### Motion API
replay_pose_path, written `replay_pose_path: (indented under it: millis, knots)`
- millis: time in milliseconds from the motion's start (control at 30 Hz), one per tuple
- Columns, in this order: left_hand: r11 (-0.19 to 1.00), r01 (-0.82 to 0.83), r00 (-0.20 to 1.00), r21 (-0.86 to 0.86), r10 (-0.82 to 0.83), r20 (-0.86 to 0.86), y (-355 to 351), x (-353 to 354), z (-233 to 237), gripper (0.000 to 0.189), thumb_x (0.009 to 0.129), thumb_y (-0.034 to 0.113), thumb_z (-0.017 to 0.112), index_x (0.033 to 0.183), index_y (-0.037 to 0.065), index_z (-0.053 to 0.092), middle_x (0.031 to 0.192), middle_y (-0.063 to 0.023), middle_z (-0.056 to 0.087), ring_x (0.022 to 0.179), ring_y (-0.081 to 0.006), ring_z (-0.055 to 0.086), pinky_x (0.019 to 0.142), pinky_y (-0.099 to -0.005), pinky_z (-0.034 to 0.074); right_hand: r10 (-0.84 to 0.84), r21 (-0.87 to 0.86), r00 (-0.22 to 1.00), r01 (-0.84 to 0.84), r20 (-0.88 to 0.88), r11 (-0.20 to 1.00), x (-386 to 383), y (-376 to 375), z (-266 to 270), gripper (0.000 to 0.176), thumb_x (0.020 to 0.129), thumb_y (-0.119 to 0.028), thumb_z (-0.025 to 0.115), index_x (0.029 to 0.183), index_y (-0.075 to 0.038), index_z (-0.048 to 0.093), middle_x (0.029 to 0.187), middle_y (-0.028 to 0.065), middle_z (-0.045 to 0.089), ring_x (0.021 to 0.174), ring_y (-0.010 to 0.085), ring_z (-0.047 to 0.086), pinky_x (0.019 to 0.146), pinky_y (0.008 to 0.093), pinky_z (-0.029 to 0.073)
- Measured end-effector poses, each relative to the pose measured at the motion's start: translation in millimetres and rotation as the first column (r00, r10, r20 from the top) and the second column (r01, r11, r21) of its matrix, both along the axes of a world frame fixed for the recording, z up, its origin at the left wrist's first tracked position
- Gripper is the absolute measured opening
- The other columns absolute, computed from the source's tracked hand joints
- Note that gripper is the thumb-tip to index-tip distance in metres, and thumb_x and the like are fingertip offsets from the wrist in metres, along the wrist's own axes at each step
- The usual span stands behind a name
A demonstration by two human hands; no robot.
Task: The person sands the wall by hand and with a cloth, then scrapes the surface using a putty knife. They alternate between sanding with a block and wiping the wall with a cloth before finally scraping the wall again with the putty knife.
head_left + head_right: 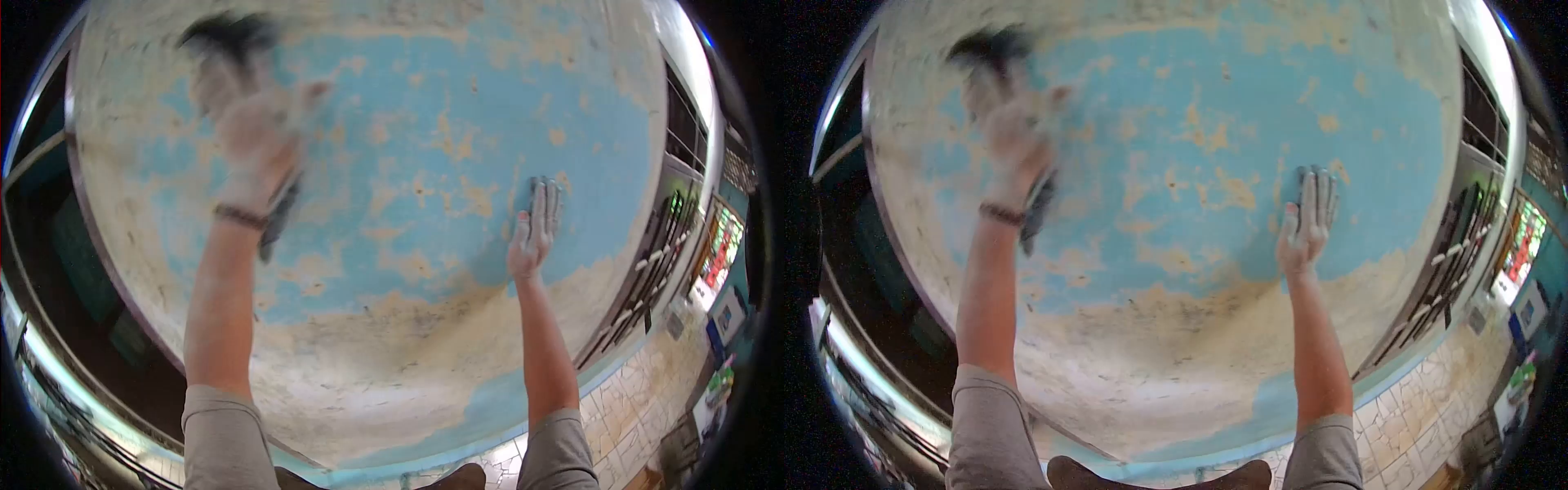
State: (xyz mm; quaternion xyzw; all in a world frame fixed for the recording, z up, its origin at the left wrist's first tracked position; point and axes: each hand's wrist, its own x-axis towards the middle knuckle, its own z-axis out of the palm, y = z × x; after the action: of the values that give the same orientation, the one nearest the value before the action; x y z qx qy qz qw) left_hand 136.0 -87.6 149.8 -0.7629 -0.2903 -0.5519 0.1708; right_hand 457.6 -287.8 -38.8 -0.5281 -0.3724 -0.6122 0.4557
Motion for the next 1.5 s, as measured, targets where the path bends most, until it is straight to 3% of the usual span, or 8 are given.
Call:
replay_pose_path:
  millis: [133,367,467,700,1033,1200,1300,1500]
  knots:
    - [0.881,0.070,0.995,0.468,-0.094,0.029,-81,127,-15,0.090,0.086,0.070,0.046,0.143,0.002,0.042,0.152,-0.0307,0.025,0.141,-0.0494,0.020,0.117,-0.0569,0.013,0.026,0.095,0.990,-0.013,-0.140,0.995,-2,3,-4,0.048,0.100,-0.024,0.042,0.143,-0.003,0.046,0.151,0.0168,0.040,0.143,0.0356,0.031,0.118,0.0474,0.016]
    - [0.760,0.642,0.514,-0.102,-0.525,-0.678,-106,164,-292,0.091,0.081,0.048,0.068,0.148,0.000,0.032,0.157,-0.0225,0.019,0.146,-0.0399,0.016,0.119,-0.0499,0.017,0.065,0.193,0.949,-0.005,-0.308,0.981,13,-7,-31,0.051,0.098,-0.022,0.044,0.145,-0.002,0.044,0.152,0.0183,0.037,0.144,0.0360,0.028,0.118,0.0488,0.014]
    - [0.607,0.692,0.420,-0.391,-0.779,-0.465,-88,142,-245,0.085,0.081,0.042,0.069,0.147,0.001,0.034,0.156,-0.0212,0.024,0.146,-0.0379,0.020,0.119,-0.0505,0.017,0.043,0.178,0.970,0.001,-0.239,0.984,21,-10,-33,0.051,0.097,-0.021,0.045,0.145,-0.002,0.043,0.153,0.0183,0.036,0.144,0.0370,0.027,0.118,0.0493,0.015]
    - [0.816,0.020,0.984,0.577,-0.118,0.133,-64,150,64,0.066,0.095,0.049,0.049,0.150,0.015,0.035,0.152,-0.0236,0.031,0.140,-0.0424,0.027,0.116,-0.0500,0.022,0.050,0.169,0.963,-0.004,-0.266,0.986,21,-11,-35,0.052,0.096,-0.023,0.048,0.145,-0.005,0.044,0.153,0.0196,0.035,0.144,0.0387,0.026,0.118,0.0496,0.016]
    - [0.767,0.636,0.541,0.080,-0.370,-0.756,-113,185,-320,0.068,0.085,0.016,0.057,0.148,0.003,0.034,0.155,-0.0154,0.030,0.144,-0.0315,0.026,0.118,-0.0413,0.023,0.053,0.223,0.941,0.025,-0.335,0.975,40,-22,-81,0.049,0.098,-0.011,0.048,0.142,0.008,0.039,0.150,0.0272,0.036,0.139,0.0461,0.032,0.114,0.0511,0.026]
    - [0.787,0.582,0.654,-0.205,-0.603,-0.457,-106,147,-211,0.061,0.089,0.011,0.052,0.148,0.011,0.037,0.148,-0.0133,0.043,0.136,-0.0294,0.041,0.113,-0.0410,0.032,0.102,0.184,0.949,-0.048,-0.297,0.982,33,-41,-82,0.047,0.098,-0.006,0.048,0.141,0.011,0.036,0.141,0.0297,0.045,0.134,0.0441,0.041,0.111,0.0474,0.033]
    - [0.834,0.200,0.979,0.515,-0.147,-0.142,-95,143,-107,0.058,0.093,0.015,0.049,0.149,0.014,0.036,0.148,-0.0154,0.041,0.140,-0.0305,0.034,0.117,-0.0493,0.024,0.105,0.285,0.906,0.018,-0.411,0.958,31,-32,-86,0.044,0.098,-0.003,0.048,0.140,0.008,0.041,0.130,0.0287,0.056,0.117,0.0371,0.059,0.095,0.0365,0.047]
    - [0.830,0.558,0.646,-0.026,-0.453,-0.614,-93,144,-274,0.052,0.094,0.014,0.047,0.145,0.007,0.040,0.148,-0.0136,0.042,0.139,-0.0312,0.037,0.116,-0.0455,0.026,0.146,0.336,0.942,-0.037,-0.303,0.941,1,-17,-83,0.041,0.099,-0.002,0.047,0.138,0.009,0.044,0.132,0.0275,0.056,0.119,0.0347,0.059,0.094,0.0343,0.048]
